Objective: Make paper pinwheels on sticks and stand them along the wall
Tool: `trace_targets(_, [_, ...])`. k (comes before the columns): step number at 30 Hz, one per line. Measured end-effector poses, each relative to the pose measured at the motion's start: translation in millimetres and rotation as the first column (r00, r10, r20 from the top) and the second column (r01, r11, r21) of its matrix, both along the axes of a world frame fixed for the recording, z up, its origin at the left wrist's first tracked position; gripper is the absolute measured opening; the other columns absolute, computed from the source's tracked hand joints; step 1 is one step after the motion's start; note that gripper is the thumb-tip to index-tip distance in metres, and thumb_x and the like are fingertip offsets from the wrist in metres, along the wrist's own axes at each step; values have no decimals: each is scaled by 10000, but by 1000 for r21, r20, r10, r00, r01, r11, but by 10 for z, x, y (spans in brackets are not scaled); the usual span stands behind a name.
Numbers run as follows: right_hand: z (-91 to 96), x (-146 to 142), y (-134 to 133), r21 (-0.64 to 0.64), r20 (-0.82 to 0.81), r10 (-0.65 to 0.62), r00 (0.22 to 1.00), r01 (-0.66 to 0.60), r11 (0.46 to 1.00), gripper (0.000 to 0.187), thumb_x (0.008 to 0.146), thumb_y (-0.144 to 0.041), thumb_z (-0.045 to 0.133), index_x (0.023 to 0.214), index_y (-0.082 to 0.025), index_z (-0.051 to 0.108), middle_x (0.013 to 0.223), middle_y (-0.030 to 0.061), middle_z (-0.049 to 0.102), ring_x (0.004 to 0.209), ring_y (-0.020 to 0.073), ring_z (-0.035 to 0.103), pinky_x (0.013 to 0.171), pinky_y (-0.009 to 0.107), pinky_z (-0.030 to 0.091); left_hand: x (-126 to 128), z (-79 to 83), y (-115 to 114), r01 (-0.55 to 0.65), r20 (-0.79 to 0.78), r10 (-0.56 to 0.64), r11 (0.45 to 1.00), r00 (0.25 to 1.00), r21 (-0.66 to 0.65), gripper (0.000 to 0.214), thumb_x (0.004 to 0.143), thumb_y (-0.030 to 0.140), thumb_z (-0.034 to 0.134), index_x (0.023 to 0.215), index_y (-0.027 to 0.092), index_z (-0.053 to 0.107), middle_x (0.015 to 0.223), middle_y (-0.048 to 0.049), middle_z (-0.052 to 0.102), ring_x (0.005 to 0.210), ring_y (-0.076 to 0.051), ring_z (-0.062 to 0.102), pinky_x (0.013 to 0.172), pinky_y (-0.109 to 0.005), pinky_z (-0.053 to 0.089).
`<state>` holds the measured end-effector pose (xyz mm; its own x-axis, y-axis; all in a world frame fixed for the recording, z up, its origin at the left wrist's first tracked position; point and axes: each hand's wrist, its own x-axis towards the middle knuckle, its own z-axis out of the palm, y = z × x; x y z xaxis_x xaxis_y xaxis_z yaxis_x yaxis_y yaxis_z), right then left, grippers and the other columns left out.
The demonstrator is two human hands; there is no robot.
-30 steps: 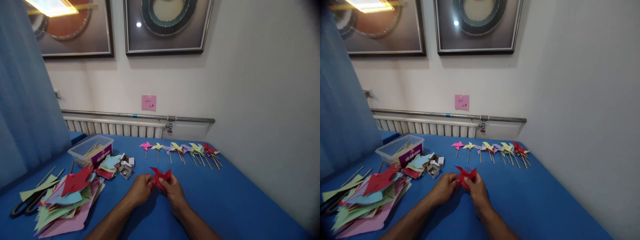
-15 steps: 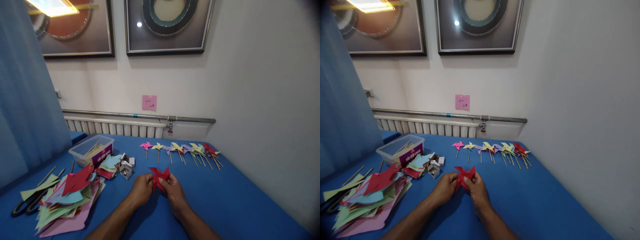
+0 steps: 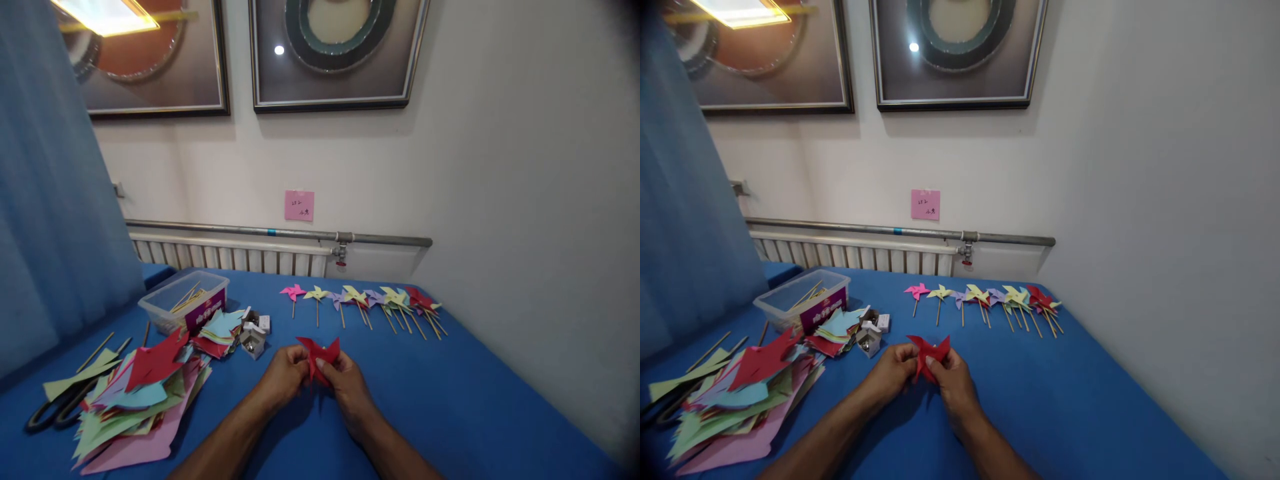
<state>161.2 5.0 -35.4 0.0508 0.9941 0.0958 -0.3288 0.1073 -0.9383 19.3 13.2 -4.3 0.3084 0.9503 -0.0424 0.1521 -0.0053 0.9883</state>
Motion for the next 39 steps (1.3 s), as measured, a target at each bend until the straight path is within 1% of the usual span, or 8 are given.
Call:
trace_targets(7, [-21, 1, 5, -40, -18, -7, 1000, 6, 999, 445, 540, -455, 903, 828, -167, 726, 769, 47, 739, 688, 199, 640, 675, 308, 496, -4, -7, 6, -3, 37, 3, 1000, 999, -5, 142, 698, 296, 540, 733, 168, 590, 504, 68, 497, 380, -64, 366, 408, -204, 276])
trace_targets(16, [-46, 5, 10, -38, 4, -2, 1000, 3, 999, 418, 557, -442, 888, 843, -172, 746, 774, 45, 748, 698, 206, 661, 699, 320, 512, 9, -52, 8, -2, 0, 2, 1000, 1000, 28, 254, 770, 341, 547, 874, 146, 673, 534, 56, 510, 411, -79, 383, 431, -210, 285])
trace_targets(19, [-83, 7, 26, -26, 17, -17, 1000, 17, 1000, 439, 546, -448, 894, 853, -169, 747, 810, 56, 759, 745, 224, 674, 739, 340, 522, -3, -46, -6, 3, -3, -3, 995, 1000, 98, 242, 780, 310, 542, 847, 141, 701, 567, 41, 529, 469, -82, 392, 466, -206, 295])
trace_targets(22, [-163, 5, 72, -15, 26, -46, 999, 47, 999, 461, 536, -470, 894, 851, -171, 742, 806, 59, 758, 750, 231, 674, 747, 352, 526, -15, -34, -19, 12, -17, -10, 992, 1000, 123, 240, 786, 282, 531, 795, 126, 712, 580, 27, 536, 504, -87, 379, 486, -207, 288])
trace_targets(26, [-232, 0, 110, 0, 14, -57, 998, 57, 998, 460, 561, -476, 883, 874, -173, 738, 830, 56, 760, 762, 223, 676, 758, 341, 524, -18, -45, -20, -22, -79, 37, 983, 996, 181, 223, 795, 251, 519, 751, 135, 703, 585, 24, 538, 532, -95, 393, 515, -205, 305])
trace_targets(29, [-200, 4, 87, -3, 15, -62, 998, 62, 998, 452, 553, -459, 890, 866, -171, 739, 825, 60, 763, 763, 228, 681, 762, 345, 526, -14, -57, -18, -28, -96, 52, 972, 994, 233, 197, 787, 221, 510, 729, 146, 683, 618, 20, 568, 570, -102, 430, 552, -205, 335])
trace_targets(34, [-102, 4, 36, -22, 32, -48, 998, 48, 999, 439, 554, -442, 890, 867, -170, 747, 829, 59, 769, 765, 232, 686, 760, 346, 530, -9, -62, -14, -41, -102, 69, 966, 992, 256, 177, 774, 198, 494, 666, 153, 627, 602, 26, 558, 575, -106, 449, 554, -209, 341])
trace_targets(39, [-82, -7, 41, -18, 35, -50, 998, 51, 999, 451, 532, -463, 894, 846, -174, 748, 815, 63, 771, 759, 246, 689, 748, 358, 536, -9, -101, 11, -58, -92, 84, 965, 992, 257, 191, 795, 223, 494, 662, 155, 612, 591, 31, 527, 554, -99, 419, 527, -206, 317])
